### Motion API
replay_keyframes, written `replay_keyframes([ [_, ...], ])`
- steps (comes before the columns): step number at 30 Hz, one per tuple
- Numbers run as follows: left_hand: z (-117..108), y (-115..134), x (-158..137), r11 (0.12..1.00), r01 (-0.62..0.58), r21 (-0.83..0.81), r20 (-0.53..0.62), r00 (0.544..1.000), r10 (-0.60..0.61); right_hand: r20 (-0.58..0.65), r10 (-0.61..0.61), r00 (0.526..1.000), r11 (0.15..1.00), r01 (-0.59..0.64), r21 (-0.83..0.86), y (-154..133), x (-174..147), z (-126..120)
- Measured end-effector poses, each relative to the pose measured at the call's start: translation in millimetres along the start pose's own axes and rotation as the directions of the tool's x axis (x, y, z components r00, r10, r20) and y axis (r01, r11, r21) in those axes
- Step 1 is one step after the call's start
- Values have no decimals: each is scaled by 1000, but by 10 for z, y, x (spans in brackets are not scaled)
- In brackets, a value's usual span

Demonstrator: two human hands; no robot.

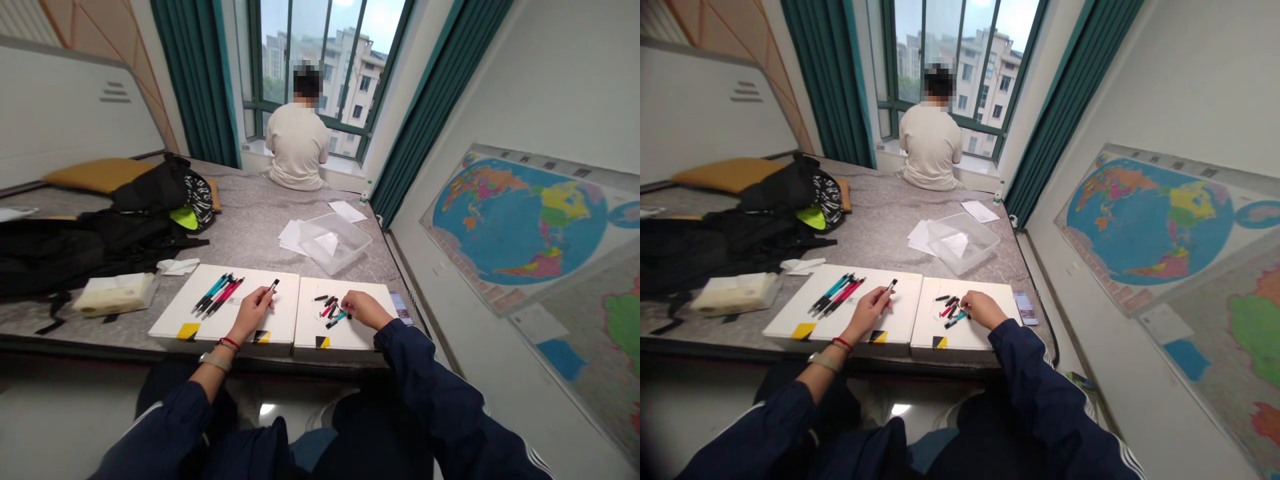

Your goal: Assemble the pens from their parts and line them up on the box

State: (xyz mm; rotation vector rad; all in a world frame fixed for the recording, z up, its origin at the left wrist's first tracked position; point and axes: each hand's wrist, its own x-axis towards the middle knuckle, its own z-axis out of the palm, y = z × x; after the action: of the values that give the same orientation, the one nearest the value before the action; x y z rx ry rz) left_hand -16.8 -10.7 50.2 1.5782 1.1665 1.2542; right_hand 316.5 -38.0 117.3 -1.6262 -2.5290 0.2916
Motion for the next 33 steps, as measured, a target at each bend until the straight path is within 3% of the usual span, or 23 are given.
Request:
replay_keyframes([
  [8,7,-26,-7,1000,-3,19,-1,1000,3,-97,119,988,993,-116,28,283,-198,-68],
  [22,24,-18,-9,995,-18,102,21,1000,16,-96,174,980,977,-159,141,326,-296,241],
  [33,35,16,-8,983,-23,184,28,999,19,-151,65,986,995,-53,80,84,-59,240],
])
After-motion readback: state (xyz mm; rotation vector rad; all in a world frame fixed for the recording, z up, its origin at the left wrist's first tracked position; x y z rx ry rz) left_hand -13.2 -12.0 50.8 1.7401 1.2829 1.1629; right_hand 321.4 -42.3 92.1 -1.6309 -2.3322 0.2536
